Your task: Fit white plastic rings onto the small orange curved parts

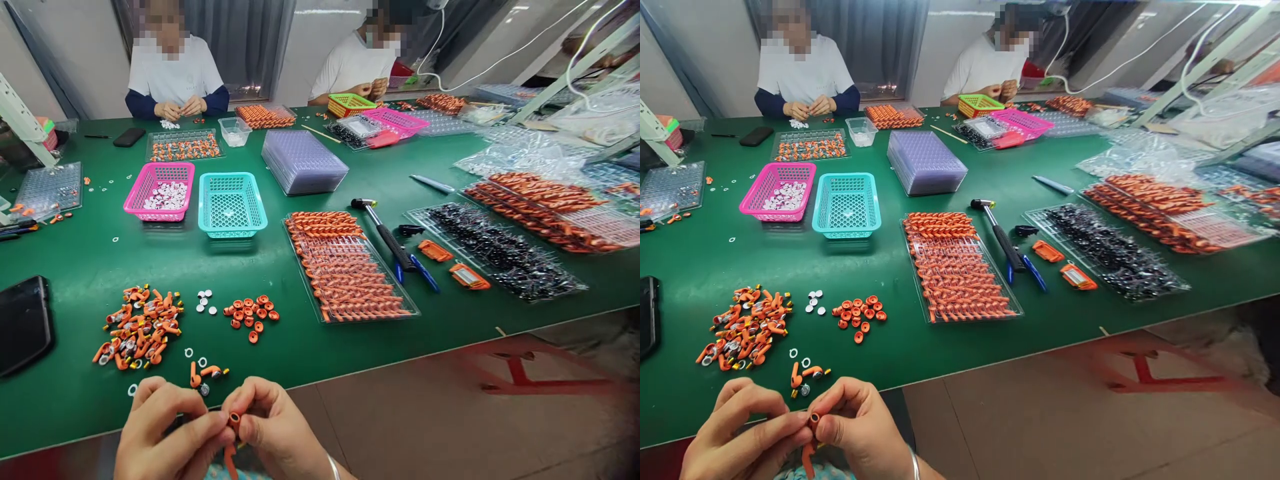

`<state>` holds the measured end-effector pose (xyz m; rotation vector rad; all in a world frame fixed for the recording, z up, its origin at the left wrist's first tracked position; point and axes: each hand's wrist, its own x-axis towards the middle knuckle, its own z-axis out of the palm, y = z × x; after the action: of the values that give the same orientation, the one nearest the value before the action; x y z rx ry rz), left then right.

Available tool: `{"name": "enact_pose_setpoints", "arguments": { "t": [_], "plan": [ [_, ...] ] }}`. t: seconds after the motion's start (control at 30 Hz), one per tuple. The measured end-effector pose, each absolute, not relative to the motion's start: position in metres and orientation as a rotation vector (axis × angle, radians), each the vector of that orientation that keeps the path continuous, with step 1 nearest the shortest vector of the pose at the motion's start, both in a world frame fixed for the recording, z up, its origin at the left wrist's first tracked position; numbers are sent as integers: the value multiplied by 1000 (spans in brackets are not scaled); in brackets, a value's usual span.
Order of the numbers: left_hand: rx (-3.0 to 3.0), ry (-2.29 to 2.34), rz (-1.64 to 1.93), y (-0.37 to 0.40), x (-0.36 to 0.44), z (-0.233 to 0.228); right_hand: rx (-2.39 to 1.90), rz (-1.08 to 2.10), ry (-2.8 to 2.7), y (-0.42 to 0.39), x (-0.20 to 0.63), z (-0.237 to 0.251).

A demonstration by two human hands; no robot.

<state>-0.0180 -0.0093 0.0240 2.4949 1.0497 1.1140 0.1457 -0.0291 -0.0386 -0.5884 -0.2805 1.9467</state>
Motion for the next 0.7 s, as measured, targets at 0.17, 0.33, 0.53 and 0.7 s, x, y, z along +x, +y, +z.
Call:
{"name": "enact_pose_setpoints", "arguments": {
  "t": [0.17,0.33,0.53,0.7],
  "plan": [
    [2441,1083,1083,-11,-19,19,-614,1957,-286,-29,146,-39],
    [2337,929,959,-5,-19,11,-683,2008,-357,-27,151,-40],
    [2321,937,826,-3,-17,14,-756,2081,-614,-21,166,-30],
    [2444,843,876,-1,-13,16,-773,2015,-778,-21,168,-23]
  ]
}}
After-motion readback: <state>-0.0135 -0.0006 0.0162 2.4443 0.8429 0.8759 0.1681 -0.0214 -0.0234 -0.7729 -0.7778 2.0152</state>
